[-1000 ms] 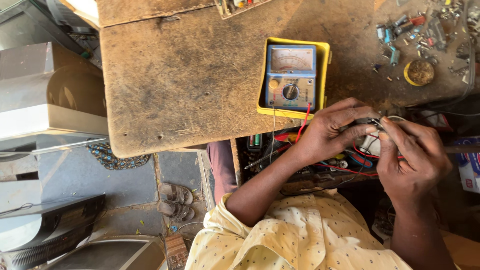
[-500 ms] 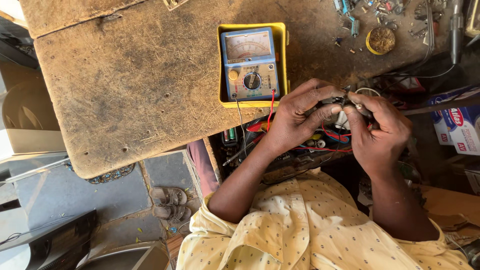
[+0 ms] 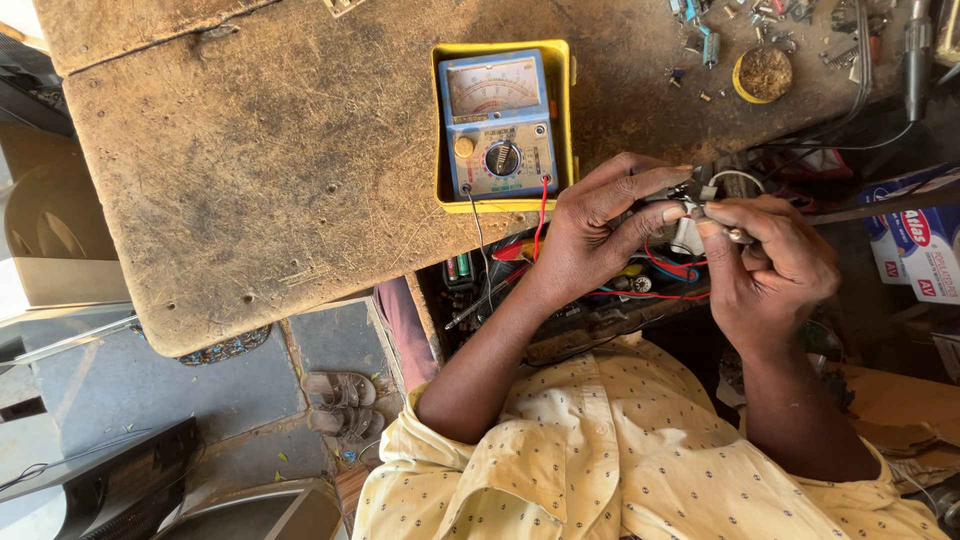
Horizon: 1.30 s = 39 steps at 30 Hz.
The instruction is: The person sits at a cluttered workbench and uses a multimeter to test small electronic components. They then use a soldering iron and pliers to modify the components, placing finished pieces on the bench.
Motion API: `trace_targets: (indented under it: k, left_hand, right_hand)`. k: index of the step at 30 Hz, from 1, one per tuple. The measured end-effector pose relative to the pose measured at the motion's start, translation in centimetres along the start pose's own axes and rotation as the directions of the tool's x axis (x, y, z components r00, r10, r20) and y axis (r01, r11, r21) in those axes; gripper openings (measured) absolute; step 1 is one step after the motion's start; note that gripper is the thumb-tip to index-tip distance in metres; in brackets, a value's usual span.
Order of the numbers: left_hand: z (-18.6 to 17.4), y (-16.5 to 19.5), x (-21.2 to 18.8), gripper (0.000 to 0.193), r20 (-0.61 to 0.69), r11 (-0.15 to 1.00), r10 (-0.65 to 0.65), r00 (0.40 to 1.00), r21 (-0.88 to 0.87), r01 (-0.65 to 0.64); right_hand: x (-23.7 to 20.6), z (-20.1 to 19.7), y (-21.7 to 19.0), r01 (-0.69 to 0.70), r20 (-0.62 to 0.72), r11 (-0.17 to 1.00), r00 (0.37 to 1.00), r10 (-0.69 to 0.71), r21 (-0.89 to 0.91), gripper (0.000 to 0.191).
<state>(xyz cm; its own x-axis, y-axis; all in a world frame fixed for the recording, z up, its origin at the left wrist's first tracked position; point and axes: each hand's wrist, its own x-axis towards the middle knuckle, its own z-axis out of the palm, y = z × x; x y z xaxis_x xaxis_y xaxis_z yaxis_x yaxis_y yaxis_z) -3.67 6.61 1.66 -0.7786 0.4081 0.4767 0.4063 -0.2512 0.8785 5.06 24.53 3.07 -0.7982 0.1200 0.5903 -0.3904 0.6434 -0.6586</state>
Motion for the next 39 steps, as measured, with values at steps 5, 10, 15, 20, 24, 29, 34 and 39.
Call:
trace_targets:
  k: [5, 10, 15, 20, 24, 29, 34, 39]
  left_hand:
    - [0.1, -0.2, 0.2, 0.033, 0.001, 1.000, 0.012, 1.000, 0.015, -0.012]
    - [0.1, -0.1, 0.2, 0.032, -0.003, 1.000, 0.014, 1.000, 0.022, -0.014]
    - [0.1, -0.1, 0.1, 0.033, 0.004, 1.000, 0.008, 1.000, 0.015, -0.008]
    - [0.1, 0.0, 0.0, 0.029, -0.005, 1.000, 0.018, 1.000, 0.007, -0.018]
    - [0.1, -0.1, 0.0, 0.028, -0.009, 1.000, 0.016, 1.000, 0.014, -0.016]
    - [0.0, -0.1, 0.1, 0.028, -0.001, 0.999, 0.019, 1.000, 0.041, -0.019]
    - [0.0, 0.0, 0.1, 0.028, 0.004, 1.000, 0.018, 1.000, 0.017, -0.018]
    - [0.0, -0.2, 0.2, 0.028, 0.000, 0.999, 0.013, 1.000, 0.031, -0.013]
  right_hand:
    - [0.1, 0.1, 0.2, 0.009, 0.000, 0.999, 1.000, -0.009, 0.043, 0.013]
    - [-0.1, 0.1, 0.2, -0.004, -0.006, 0.999, 1.000, 0.004, 0.041, 0.012]
    - [-0.4, 0.1, 0.3, -0.027, -0.005, 0.999, 1.000, 0.027, 0.037, 0.011]
    - [0.1, 0.3, -0.1, -0.018, 0.009, 1.000, 1.000, 0.018, 0.025, 0.014]
    - [1.3, 0.6, -1.0, -0.055, -0.004, 0.998, 0.998, 0.055, 0.024, 0.017]
    - [1.8, 0.6, -1.7, 0.017, 0.027, 0.998, 1.000, -0.016, -0.054, 0.020]
    - [1.6, 0.5, -1.1, 0.005, 0.051, 0.996, 0.999, 0.000, -0.094, 0.018]
    - [1.2, 0.3, -0.8, 0.008, 0.065, 0.993, 0.998, -0.001, -0.118, 0.018]
